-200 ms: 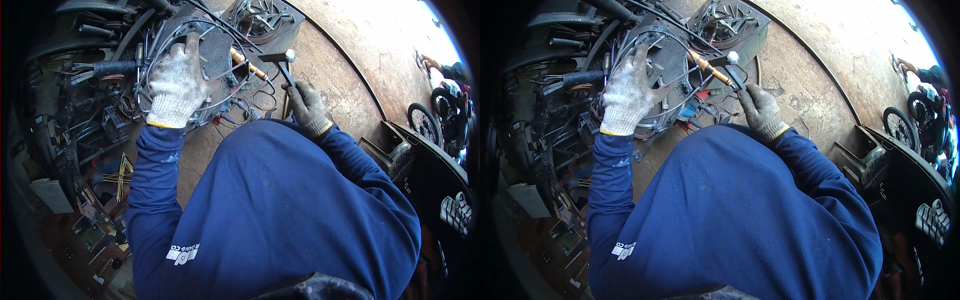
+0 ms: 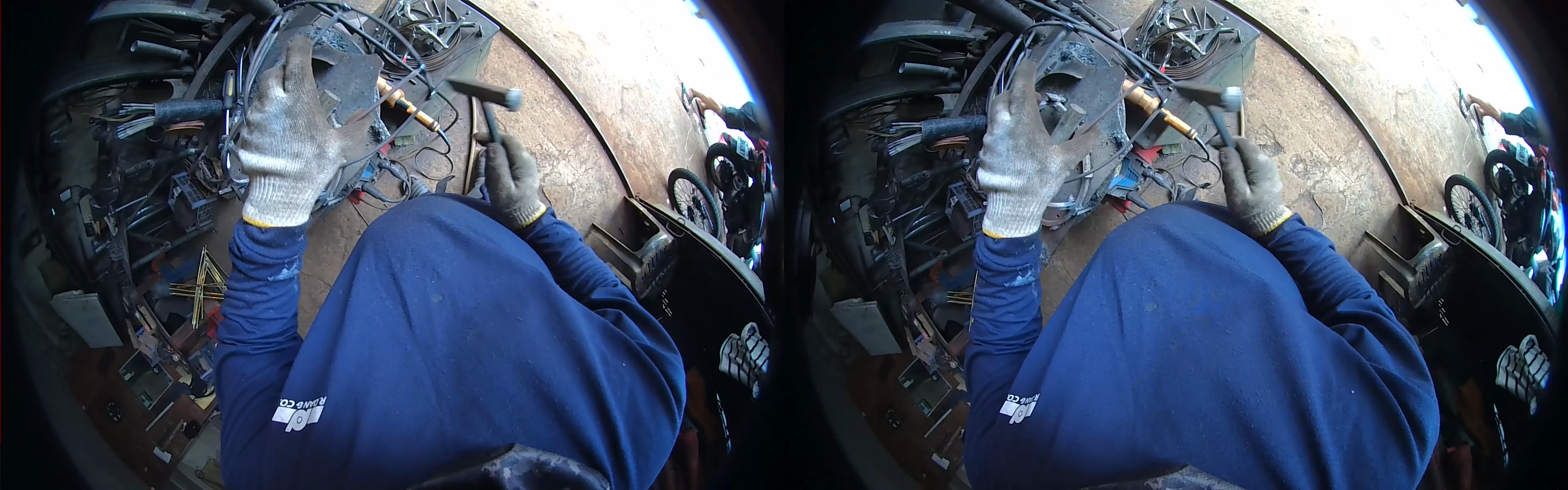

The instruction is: The person welds curved metal rods onto a circular metal frame using a welding torch and a hammer to align the pieces.

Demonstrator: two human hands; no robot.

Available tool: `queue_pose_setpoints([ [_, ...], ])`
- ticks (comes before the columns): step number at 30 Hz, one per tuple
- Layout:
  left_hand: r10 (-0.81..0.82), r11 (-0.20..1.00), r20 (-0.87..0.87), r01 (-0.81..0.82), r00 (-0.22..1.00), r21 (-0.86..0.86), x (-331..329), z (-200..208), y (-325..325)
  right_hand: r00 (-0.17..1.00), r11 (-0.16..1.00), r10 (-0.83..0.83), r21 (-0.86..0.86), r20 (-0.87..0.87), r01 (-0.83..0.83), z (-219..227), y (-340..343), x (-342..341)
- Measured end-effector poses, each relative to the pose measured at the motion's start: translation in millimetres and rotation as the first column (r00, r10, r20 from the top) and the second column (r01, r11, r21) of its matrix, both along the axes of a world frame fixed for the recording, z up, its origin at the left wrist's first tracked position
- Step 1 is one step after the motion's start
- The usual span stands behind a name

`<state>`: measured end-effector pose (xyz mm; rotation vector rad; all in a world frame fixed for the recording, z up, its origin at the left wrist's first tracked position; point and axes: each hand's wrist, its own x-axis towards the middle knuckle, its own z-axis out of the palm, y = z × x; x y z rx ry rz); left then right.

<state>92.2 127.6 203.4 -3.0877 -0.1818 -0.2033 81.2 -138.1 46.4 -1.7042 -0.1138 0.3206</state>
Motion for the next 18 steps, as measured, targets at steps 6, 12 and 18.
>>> queue_pose_setpoints([
  [6,-0.01,0.989,0.296,0.054,0.955,-0.139,-14,15,-39,0.969,0.918,-0.238,0.34,0.059,0.205,19,-20,37],
  [12,0.381,0.908,0.357,-0.273,0.853,-0.319,-57,4,-95,1.0,0.956,-0.013,0.293,0.014,0.008,19,-53,96],
  [18,0.675,0.738,0.39,-0.557,0.627,-0.382,-120,-6,-158,0.954,0.924,0.297,0.263,-0.033,-0.279,20,-56,123],
])
